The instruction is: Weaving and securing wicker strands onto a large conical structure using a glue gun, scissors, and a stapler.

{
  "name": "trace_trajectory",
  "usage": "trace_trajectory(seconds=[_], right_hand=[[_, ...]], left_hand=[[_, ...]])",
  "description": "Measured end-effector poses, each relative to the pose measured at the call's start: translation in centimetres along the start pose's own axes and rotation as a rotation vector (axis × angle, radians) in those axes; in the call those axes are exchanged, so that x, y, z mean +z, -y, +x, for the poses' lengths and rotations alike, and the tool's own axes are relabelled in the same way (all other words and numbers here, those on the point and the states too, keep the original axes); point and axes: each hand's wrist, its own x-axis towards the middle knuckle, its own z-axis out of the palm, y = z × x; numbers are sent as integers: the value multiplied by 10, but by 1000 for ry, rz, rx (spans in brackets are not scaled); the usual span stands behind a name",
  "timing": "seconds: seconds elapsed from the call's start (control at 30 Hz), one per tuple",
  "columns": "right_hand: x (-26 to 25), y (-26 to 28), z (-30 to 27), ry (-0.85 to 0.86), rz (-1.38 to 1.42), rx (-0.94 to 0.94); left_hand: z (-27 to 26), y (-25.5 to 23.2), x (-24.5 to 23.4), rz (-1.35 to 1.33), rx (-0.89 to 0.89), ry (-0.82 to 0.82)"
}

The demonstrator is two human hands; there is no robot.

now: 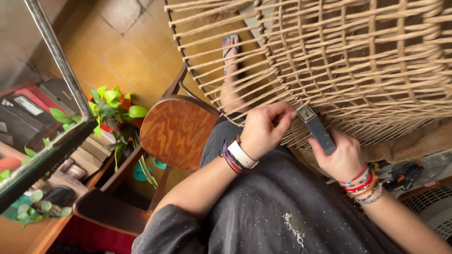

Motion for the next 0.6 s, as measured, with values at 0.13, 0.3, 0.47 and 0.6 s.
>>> trace_trajectory(seconds=[0.13, 0.3, 0.47, 0.6], right_hand=[[-6, 3, 0, 40, 85, -42], [-13, -1, -12, 110, 230, -4], [-9, -9, -25, 63, 200, -9], [-7, -15, -32, 2, 186, -23]], left_hand=[[1, -2, -2, 52, -50, 16], [0, 2, -1, 43, -133, 56], [-3, 20, 9, -254, -188, 101], [-2, 37, 19, -579, -305, 172]])
